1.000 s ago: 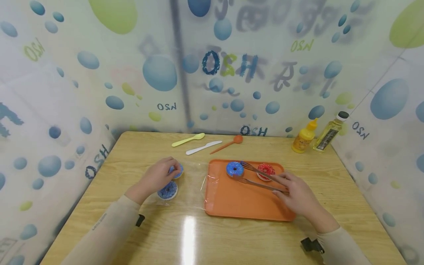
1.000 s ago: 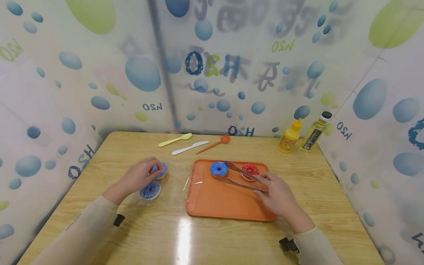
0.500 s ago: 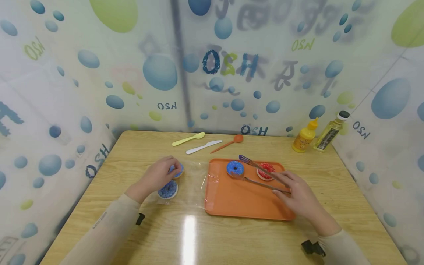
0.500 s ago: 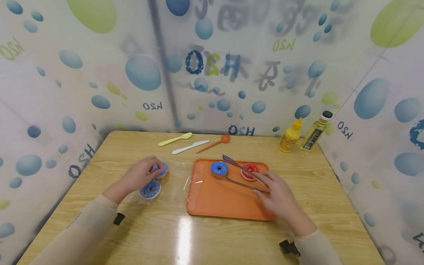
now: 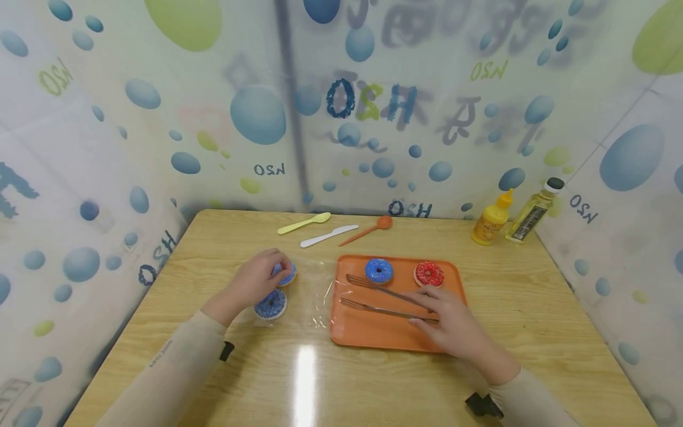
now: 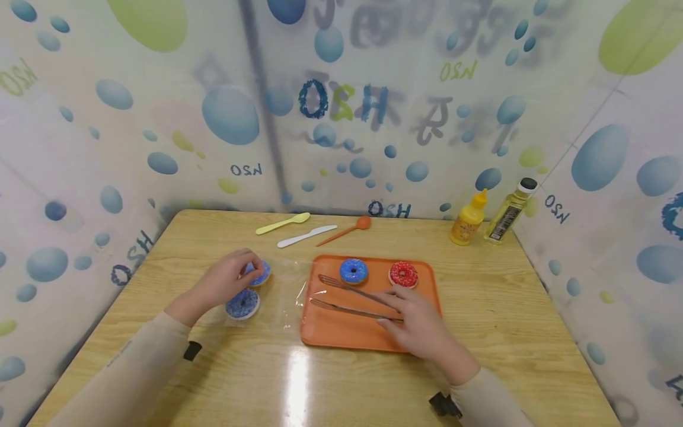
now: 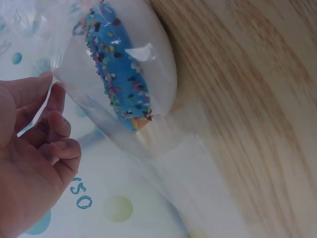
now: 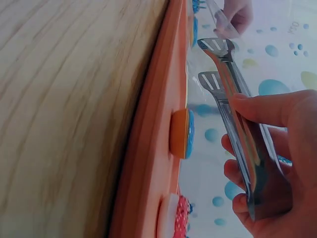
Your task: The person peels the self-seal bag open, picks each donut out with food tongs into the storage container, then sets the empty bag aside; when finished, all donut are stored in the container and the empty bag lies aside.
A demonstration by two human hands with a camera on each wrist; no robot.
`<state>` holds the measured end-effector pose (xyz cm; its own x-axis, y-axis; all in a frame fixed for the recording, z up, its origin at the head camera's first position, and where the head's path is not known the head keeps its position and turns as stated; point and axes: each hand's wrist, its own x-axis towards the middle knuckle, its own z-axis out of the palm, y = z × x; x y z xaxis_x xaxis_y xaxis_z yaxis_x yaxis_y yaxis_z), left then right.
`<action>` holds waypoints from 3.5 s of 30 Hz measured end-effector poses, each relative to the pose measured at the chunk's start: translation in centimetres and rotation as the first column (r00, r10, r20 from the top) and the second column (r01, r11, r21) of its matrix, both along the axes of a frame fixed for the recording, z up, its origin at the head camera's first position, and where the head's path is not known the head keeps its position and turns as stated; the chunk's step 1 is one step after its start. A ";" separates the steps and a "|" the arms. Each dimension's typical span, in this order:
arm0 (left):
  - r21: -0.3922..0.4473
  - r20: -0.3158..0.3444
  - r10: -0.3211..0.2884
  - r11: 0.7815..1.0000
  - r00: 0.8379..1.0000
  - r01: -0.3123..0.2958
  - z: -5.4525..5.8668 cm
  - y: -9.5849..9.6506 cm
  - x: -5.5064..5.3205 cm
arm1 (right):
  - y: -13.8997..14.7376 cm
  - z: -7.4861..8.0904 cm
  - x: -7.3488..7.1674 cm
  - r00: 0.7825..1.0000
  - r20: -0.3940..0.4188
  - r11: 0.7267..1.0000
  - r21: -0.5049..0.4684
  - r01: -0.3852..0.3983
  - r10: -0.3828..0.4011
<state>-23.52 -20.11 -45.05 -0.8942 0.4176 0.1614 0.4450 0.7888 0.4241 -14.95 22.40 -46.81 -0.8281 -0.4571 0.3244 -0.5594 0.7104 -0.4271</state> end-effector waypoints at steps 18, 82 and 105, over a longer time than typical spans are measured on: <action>0.016 -0.022 -0.011 1.000 1.000 0.012 0.3 0.1 -0.2 | -5.5 -0.5 -1.8 1.000 0.000 0.996 0.087 -0.002 0.002; 0.017 0.028 0.024 1.000 0.999 -0.025 -0.5 -0.5 -0.4 | -9.8 -1.8 -3.7 1.000 0.020 0.999 0.038 0.006 -0.007; 0.003 0.032 0.043 0.999 0.999 -0.043 -0.3 -0.7 -0.4 | -1.8 -0.9 -0.3 0.999 0.031 0.997 -0.067 0.030 -0.028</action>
<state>-23.88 -20.83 -45.34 -0.9161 0.3778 0.1340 0.3966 0.8053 0.4406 -15.21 20.62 -47.75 -0.8504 -0.4107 0.3288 -0.5254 0.6952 -0.4905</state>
